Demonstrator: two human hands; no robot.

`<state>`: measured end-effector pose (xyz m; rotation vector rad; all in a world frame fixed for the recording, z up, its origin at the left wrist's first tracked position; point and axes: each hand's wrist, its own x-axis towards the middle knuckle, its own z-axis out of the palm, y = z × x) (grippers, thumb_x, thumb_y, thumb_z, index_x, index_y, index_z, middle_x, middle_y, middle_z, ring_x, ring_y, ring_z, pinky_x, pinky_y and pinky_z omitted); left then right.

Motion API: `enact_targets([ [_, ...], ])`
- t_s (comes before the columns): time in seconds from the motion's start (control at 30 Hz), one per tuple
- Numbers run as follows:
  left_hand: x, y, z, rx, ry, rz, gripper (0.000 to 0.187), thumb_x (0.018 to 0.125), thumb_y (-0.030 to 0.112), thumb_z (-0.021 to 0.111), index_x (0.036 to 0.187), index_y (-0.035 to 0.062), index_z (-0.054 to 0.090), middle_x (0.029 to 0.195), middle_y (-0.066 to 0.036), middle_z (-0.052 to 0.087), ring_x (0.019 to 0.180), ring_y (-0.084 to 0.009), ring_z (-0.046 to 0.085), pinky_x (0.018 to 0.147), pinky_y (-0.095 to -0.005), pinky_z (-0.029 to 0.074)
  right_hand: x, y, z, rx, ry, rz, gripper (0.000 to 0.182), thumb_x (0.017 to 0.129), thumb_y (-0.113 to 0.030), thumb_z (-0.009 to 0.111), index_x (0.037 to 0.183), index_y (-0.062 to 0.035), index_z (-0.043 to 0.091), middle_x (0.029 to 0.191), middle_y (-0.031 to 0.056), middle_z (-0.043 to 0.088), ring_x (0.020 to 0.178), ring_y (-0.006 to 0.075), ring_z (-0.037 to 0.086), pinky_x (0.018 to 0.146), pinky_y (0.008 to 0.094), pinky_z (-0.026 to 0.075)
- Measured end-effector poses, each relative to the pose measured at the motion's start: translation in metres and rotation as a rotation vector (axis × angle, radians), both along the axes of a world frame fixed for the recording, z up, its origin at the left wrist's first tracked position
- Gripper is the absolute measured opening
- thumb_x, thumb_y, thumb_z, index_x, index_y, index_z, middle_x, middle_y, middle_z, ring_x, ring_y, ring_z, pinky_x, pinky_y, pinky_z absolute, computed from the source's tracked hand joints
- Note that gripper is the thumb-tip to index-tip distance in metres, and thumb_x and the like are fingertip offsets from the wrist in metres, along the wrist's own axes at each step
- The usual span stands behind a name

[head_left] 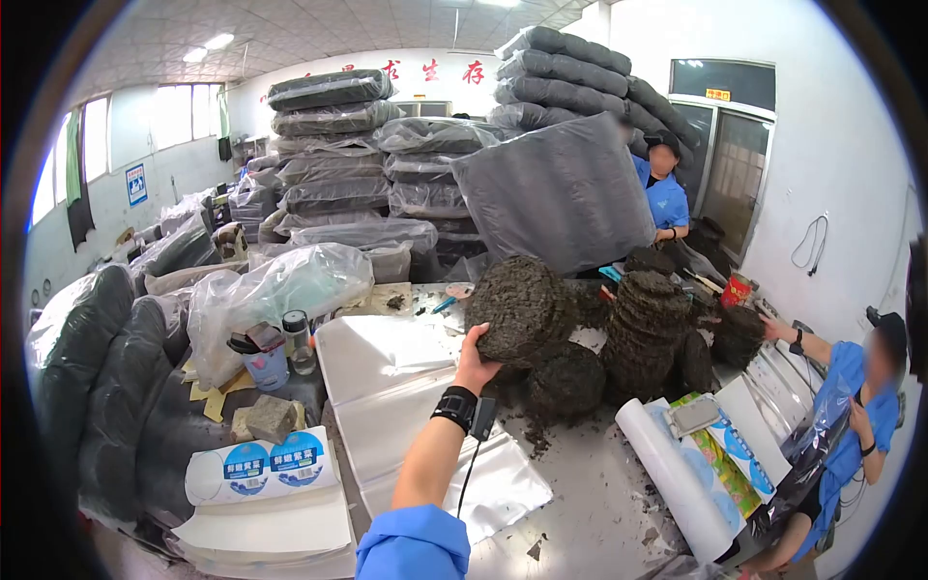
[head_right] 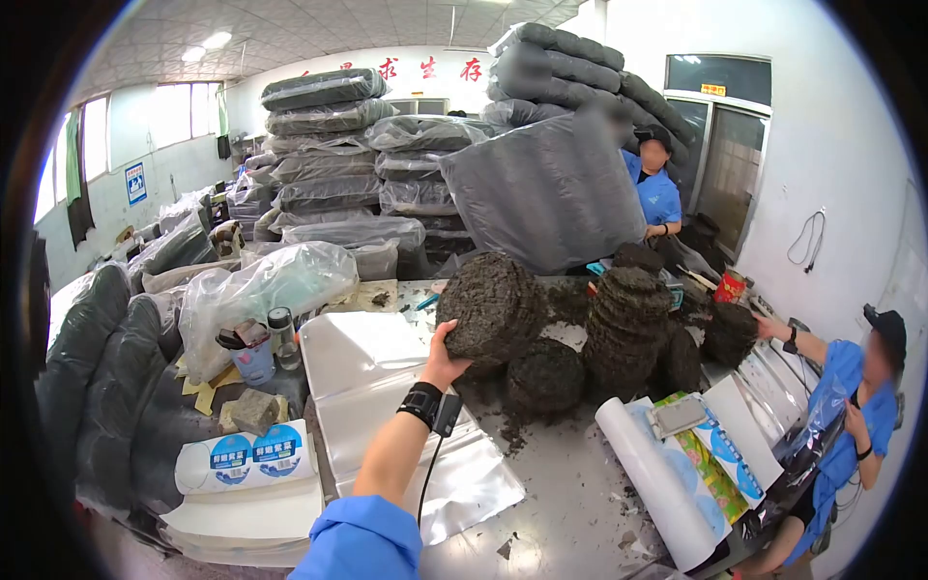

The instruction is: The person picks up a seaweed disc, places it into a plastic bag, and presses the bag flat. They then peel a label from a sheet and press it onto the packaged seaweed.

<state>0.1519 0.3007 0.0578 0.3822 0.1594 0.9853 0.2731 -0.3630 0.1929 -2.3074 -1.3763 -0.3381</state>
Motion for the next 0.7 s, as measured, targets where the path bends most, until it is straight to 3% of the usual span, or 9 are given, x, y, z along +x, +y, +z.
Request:
enact_targets([
  [0.23, 0.013, -0.147, 0.057, 0.030, 0.004, -0.287, 0.026, 0.079, 0.023, 0.066, 0.101, 0.0093, 0.064, 0.109, -0.007, 0.065, 0.104, -0.0256, 0.060, 0.092, -0.0436, 0.047, 0.002, 0.005, 0.010, 0.196, 0.176, 0.001, 0.035, 0.086, -0.008, 0.064, 0.121, -0.0029, 0.059, 0.071, 0.0039, 0.044, 0.059, 0.0103, 0.037, 0.054, 0.0259, 0.036],
  [0.27, 0.010, -0.187, 0.079, 0.093, 0.130, -0.180, 0.020, 0.078, 0.023, 0.067, 0.093, 0.0116, 0.064, 0.103, -0.003, 0.065, 0.100, -0.0220, 0.060, 0.089, -0.0411, 0.049, 0.012, -0.010, 0.001, 0.110, 0.256, -0.065, 0.049, 0.079, 0.001, 0.057, 0.127, 0.0019, 0.050, 0.092, 0.0127, 0.065, 0.072, 0.0157, 0.065, 0.073, 0.0320, 0.055],
  [0.3, 0.019, -0.207, 0.076, 0.171, 0.161, -0.098, 0.020, 0.077, 0.024, 0.066, 0.094, 0.0126, 0.064, 0.097, -0.002, 0.064, 0.095, -0.0196, 0.060, 0.087, -0.0387, 0.049, 0.033, -0.020, -0.006, 0.044, 0.085, 0.032, 0.073, 0.071, -0.003, 0.057, 0.142, -0.0018, 0.040, 0.103, 0.0157, 0.065, 0.078, 0.0250, 0.065, 0.089, 0.0398, 0.049],
  [0.33, 0.042, -0.196, 0.029, 0.697, 0.253, 0.323, 0.021, 0.078, 0.027, 0.064, 0.093, 0.0117, 0.063, 0.094, -0.002, 0.063, 0.092, -0.0184, 0.060, 0.086, -0.0370, 0.050, 0.030, -0.018, 0.008, 0.079, 0.249, -0.016, 0.069, 0.073, -0.014, 0.065, 0.138, 0.0000, 0.045, 0.133, 0.0211, 0.054, 0.123, 0.0296, 0.053, 0.102, 0.0401, 0.040],
  [0.4, 0.032, -0.258, 0.088, 0.147, 0.077, -0.417, 0.037, 0.083, 0.035, 0.057, 0.106, 0.0059, 0.062, 0.106, -0.008, 0.064, 0.102, -0.0234, 0.060, 0.092, -0.0397, 0.049, 0.047, -0.024, 0.010, 0.093, 0.404, -0.113, 0.072, 0.068, -0.005, 0.059, 0.139, -0.0055, 0.044, 0.112, 0.0214, 0.060, 0.084, 0.0319, 0.063, 0.076, 0.0415, 0.049],
  [0.47, 0.034, -0.304, 0.106, 0.275, -0.090, -0.599, 0.053, 0.086, 0.040, 0.053, 0.123, 0.0022, 0.055, 0.123, -0.011, 0.059, 0.114, -0.0252, 0.055, 0.100, -0.0400, 0.045, 0.044, -0.020, 0.037, 0.010, 0.486, -0.217, 0.065, 0.070, -0.006, 0.059, 0.133, -0.0018, 0.048, 0.104, 0.0240, 0.062, 0.084, 0.0367, 0.062, 0.073, 0.0412, 0.049],
  [0.5, 0.039, -0.326, 0.113, 0.301, -0.093, -0.664, 0.053, 0.086, 0.040, 0.053, 0.123, 0.0022, 0.055, 0.123, -0.011, 0.059, 0.114, -0.0252, 0.055, 0.100, -0.0400, 0.045, 0.068, -0.030, -0.001, 0.199, 0.179, -0.005, 0.072, 0.068, -0.004, 0.059, 0.139, -0.0030, 0.044, 0.092, 0.0200, 0.063, 0.067, 0.0200, 0.064, 0.060, 0.0322, 0.051],
  [0.67, 0.062, -0.396, 0.107, 0.545, 0.061, -0.803, 0.069, 0.087, 0.054, 0.049, 0.134, 0.0037, 0.046, 0.135, -0.009, 0.052, 0.121, -0.0270, 0.050, 0.105, -0.0400, 0.039, 0.079, -0.039, -0.009, 0.239, 0.315, -0.004, 0.068, 0.066, -0.005, 0.062, 0.132, 0.0031, 0.047, 0.108, 0.0238, 0.062, 0.092, 0.0331, 0.062, 0.081, 0.0379, 0.050],
  [0.7, 0.065, -0.399, 0.099, 0.629, 0.210, -0.652, 0.077, 0.072, 0.039, 0.067, 0.134, 0.0016, 0.043, 0.128, -0.011, 0.055, 0.118, -0.0279, 0.052, 0.103, -0.0403, 0.042, 0.087, -0.042, -0.019, 0.298, 0.409, 0.063, 0.066, 0.066, -0.005, 0.063, 0.130, 0.0028, 0.049, 0.110, 0.0265, 0.061, 0.104, 0.0407, 0.059, 0.089, 0.0430, 0.048],
])
